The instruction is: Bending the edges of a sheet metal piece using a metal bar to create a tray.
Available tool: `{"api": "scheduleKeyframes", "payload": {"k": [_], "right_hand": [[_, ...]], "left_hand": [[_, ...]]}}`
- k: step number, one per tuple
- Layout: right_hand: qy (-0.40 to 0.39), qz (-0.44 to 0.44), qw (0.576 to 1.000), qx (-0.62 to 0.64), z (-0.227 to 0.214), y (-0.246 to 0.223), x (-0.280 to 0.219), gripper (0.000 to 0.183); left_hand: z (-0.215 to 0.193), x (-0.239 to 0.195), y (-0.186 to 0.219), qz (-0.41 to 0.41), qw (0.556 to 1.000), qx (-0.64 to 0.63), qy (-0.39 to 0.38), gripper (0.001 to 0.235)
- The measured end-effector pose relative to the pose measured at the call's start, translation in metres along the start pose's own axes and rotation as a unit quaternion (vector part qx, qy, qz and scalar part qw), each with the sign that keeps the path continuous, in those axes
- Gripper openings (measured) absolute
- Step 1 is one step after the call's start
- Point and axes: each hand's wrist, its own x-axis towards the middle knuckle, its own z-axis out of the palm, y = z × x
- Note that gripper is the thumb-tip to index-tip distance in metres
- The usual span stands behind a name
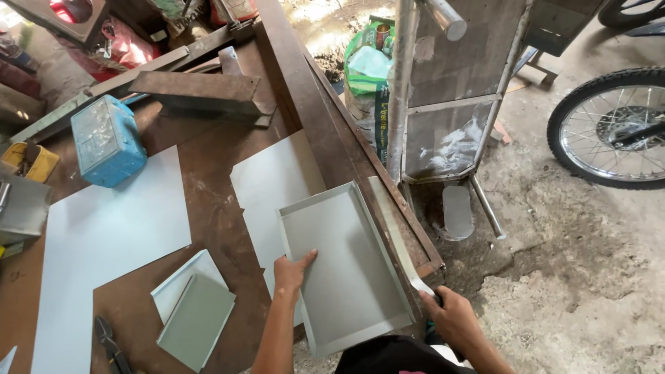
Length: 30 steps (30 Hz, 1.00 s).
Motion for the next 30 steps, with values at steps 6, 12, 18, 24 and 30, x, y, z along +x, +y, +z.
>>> {"api": "scheduleKeyframes", "payload": {"k": [6,12,18,24,30], "right_hand": [[0.035,-0.015,0.999,-0.005,-0.02,-0.061,-0.022,0.048],[-0.061,-0.02,0.997,-0.031,0.024,0.028,0.027,0.051],[-0.059,0.086,0.991,0.082,-0.047,-0.08,-0.021,0.05],[-0.086,-0.003,0.996,-0.026,0.036,0.06,0.027,0.056],[-0.084,0.095,0.985,0.12,-0.035,-0.045,-0.01,0.056]], "left_hand": [[0.006,0.009,-0.016,-0.013,0.999,-0.04,-0.014,0.05],[0.008,0.009,-0.012,-0.001,1.0,-0.002,-0.006,0.048],[0.014,0.007,0.003,-0.014,0.999,-0.032,-0.017,0.048],[0.003,0.007,-0.016,0.013,1.0,0.024,-0.012,0.047],[0.01,0.019,-0.022,0.01,0.999,-0.03,-0.01,0.049]]}}
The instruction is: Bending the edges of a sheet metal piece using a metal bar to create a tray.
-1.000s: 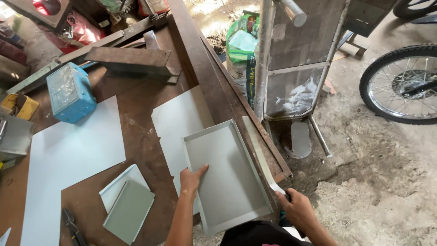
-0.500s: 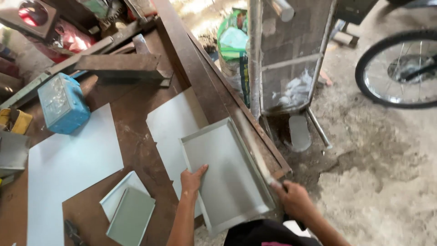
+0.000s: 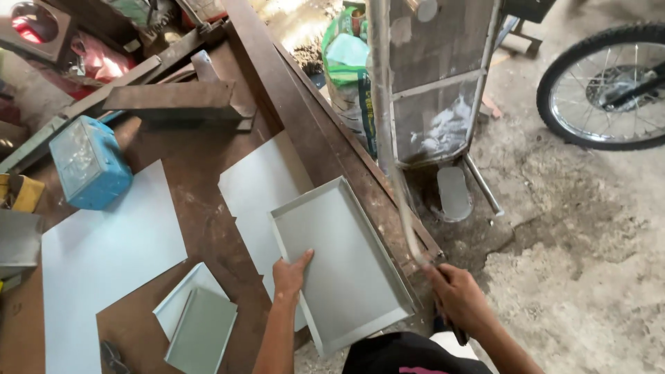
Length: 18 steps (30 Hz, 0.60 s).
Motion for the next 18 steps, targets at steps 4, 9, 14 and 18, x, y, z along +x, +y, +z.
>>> {"api": "scheduleKeyframes", "payload": {"k": [4,9,14,18], "right_hand": [[0.006,-0.06,0.998,-0.033,0.024,0.073,0.051,0.057],[-0.049,0.047,0.994,-0.083,0.014,0.041,0.007,0.055],[0.012,-0.01,0.991,-0.133,0.003,0.123,0.002,0.051],[-0.007,-0.046,0.982,-0.184,0.003,0.166,0.002,0.045]], "left_hand": [[-0.003,-0.011,0.005,-0.008,1.0,0.007,-0.01,0.05],[-0.001,0.0,0.02,0.043,0.996,0.075,0.024,0.057],[-0.021,-0.018,-0.002,-0.101,0.986,-0.115,-0.063,0.068],[-0.013,-0.033,-0.037,-0.144,0.973,-0.167,-0.071,0.073]]}}
